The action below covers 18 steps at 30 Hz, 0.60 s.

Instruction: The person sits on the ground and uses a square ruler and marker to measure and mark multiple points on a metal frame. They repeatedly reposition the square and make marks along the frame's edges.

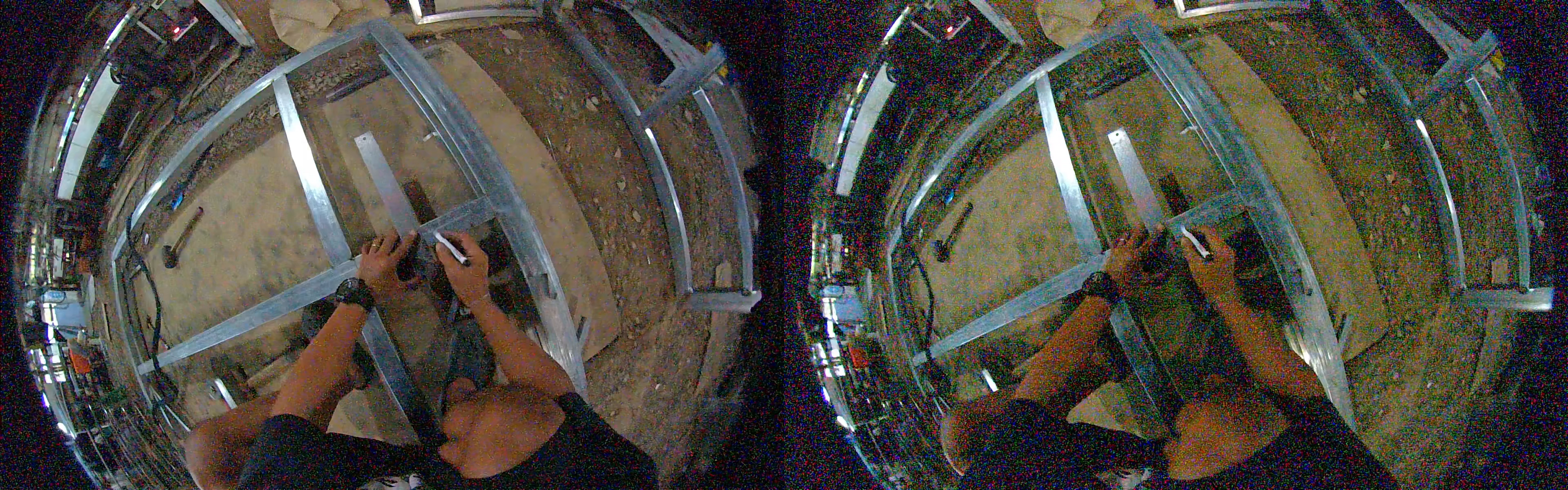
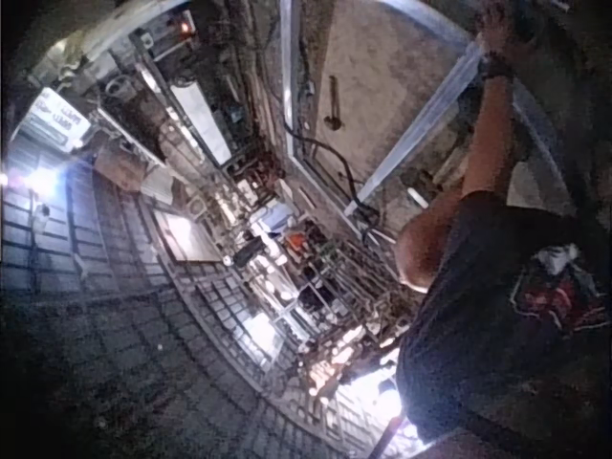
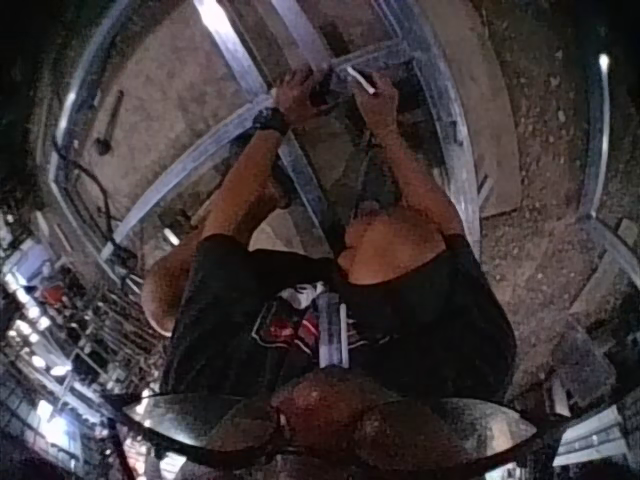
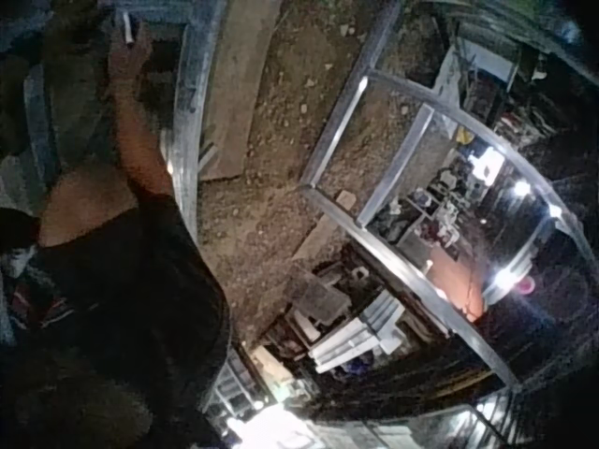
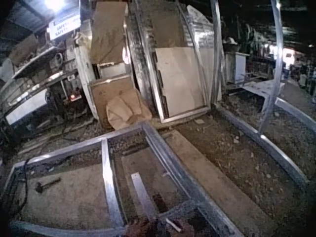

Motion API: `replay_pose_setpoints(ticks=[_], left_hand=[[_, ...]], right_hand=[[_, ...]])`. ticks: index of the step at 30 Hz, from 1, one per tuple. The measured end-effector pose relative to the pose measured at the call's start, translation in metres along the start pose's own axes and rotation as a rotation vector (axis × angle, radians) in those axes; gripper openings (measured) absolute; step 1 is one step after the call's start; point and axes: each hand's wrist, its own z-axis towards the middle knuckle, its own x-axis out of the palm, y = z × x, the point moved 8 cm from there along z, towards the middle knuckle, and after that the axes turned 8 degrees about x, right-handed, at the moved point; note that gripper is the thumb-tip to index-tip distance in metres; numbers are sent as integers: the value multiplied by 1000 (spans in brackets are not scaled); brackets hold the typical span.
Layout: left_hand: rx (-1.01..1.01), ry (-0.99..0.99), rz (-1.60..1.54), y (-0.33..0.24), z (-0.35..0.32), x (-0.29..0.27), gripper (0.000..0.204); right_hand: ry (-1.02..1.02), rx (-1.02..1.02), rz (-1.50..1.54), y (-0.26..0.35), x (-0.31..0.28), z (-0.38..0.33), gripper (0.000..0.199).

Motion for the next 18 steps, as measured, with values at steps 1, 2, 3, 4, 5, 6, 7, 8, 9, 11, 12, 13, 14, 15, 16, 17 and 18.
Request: replay_pose_setpoints(ticks=[1, 2, 3, 4, 5, 6, 7, 8, 9, 11, 12, 13, 14, 15, 16, 17, 18], left_hand=[[16, 0, 3, -1, 0, 0, 112], [16, -25, -3, -3, 0, -3, 112], [16, -50, -9, -6, -1, -5, 111], [17, -75, -15, -8, 0, -8, 111], [29, -86, -17, -7, -2, -8, 110], [43, -96, -19, -6, -2, -9, 110], [59, -107, -22, -6, -1, -8, 110], [52, -106, -12, -5, -2, -9, 110], [48, -105, -2, -5, -3, -9, 110], [28, -69, 0, -2, -4, -7, 111], [11, -35, -7, 0, -4, -5, 112], [-5, 0, -15, 2, -5, -3, 112], [4, -11, -15, 2, -4, -2, 112], [13, -21, -15, 1, -3, -2, 112], [23, -32, -15, 0, -2, -1, 113], [12, -6, -13, 1, 0, 1, 112], [-3, 22, -6, 2, 0, 1, 112]], right_hand=[[15, 23, -10, -5, 4, 4, 23], [34, 49, -23, -8, 9, 6, 23], [34, 0, -19, -5, 11, 7, 23], [34, -49, -16, -2, 12, 7, 22], [34, -99, -11, 4, 15, 7, 22], [23, -126, -34, 8, 15, 8, 22], [10, -152, -58, 11, 15, 8, 22], [0, -177, -80, 17, 15, 7, 23], [17, -204, -93, 22, 15, 5, 23], [47, -260, -120, 34, 12, 2, 23], [73, -252, -154, 37, 11, 0, 23], [98, -245, -188, 41, 8, -5, 23], [120, -240, -227, 40, 4, -10, 23], [126, -260, -251, 39, -1, -17, 24], [132, -281, -276, 36, -9, -25, 24], [138, -302, -302, 34, -17, -35, 25], [154, -245, -297, 30, -24, -42, 26]])
